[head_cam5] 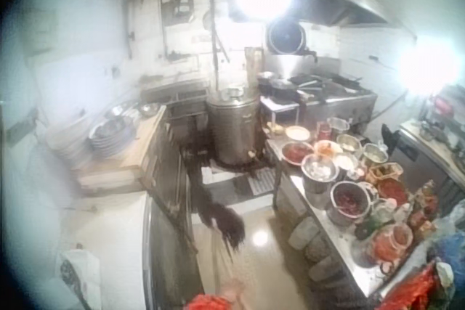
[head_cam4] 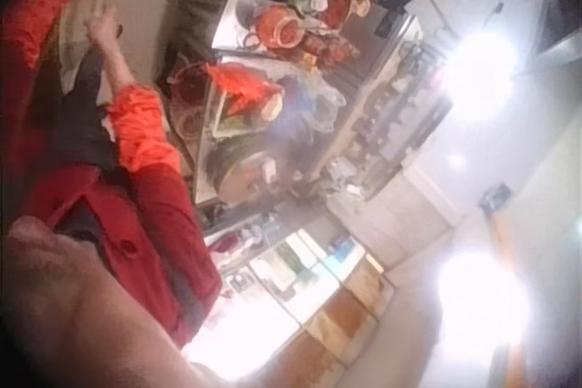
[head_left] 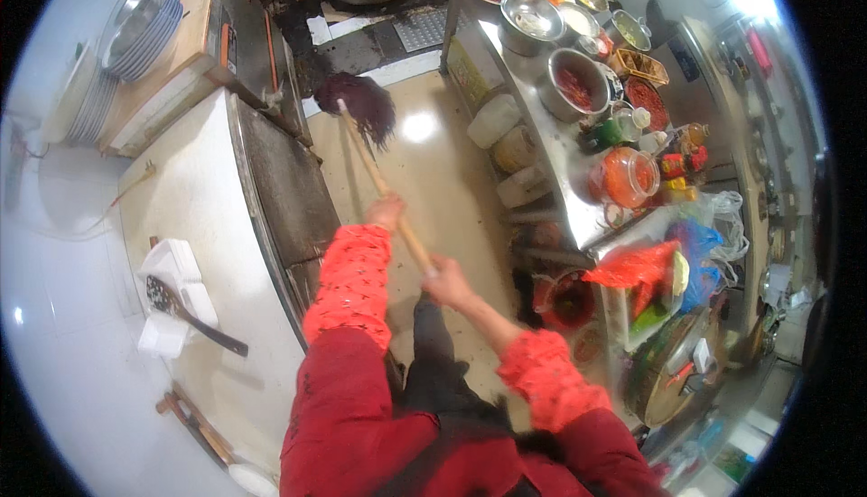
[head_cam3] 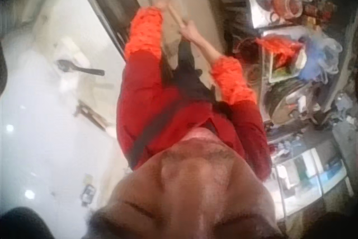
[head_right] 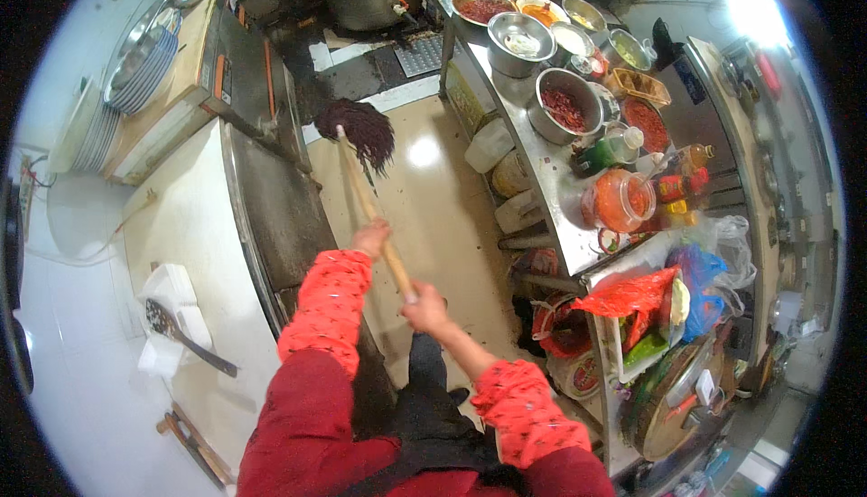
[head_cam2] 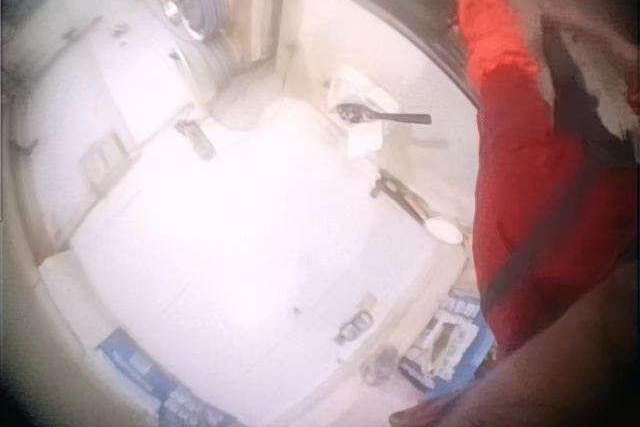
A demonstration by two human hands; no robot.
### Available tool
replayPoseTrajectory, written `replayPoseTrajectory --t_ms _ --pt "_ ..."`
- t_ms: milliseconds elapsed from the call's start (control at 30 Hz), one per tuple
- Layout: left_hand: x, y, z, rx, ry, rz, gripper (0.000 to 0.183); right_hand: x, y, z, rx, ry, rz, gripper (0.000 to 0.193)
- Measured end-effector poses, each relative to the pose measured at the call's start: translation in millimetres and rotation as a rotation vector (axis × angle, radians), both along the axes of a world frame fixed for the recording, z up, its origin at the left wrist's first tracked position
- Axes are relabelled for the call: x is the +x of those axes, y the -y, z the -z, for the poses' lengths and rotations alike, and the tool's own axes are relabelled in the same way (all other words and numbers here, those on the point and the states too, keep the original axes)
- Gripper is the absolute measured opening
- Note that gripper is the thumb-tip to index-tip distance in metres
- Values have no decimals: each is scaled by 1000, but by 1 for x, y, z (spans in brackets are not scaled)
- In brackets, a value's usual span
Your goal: The person mops the kitchen floor with a long-handled mop, moving around stainless steel counters and equipment. They then place the mop in a sink and later lift a bucket of liquid to stir its contents with their hand.
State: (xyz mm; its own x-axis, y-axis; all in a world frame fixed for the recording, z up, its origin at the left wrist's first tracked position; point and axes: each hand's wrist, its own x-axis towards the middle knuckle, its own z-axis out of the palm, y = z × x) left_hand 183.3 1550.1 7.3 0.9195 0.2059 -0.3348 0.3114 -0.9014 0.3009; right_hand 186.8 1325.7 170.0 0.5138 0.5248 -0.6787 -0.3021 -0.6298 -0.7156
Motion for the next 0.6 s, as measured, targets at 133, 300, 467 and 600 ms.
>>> replayPoseTrajectory --t_ms 133,300,467,600 --pt "-28 -43 -3 117 -26 30 28 -23 -43 25 33 219 -204 36" --pt "-59 61 12 129 -112 25 28 -46 56 42 36 383 -299 46" --pt "-93 194 9 157 -76 252 25 -76 193 14 -177 335 -466 59" --pt "-144 295 -4 -18 4 401 23 -125 300 -35 -276 288 -530 66"
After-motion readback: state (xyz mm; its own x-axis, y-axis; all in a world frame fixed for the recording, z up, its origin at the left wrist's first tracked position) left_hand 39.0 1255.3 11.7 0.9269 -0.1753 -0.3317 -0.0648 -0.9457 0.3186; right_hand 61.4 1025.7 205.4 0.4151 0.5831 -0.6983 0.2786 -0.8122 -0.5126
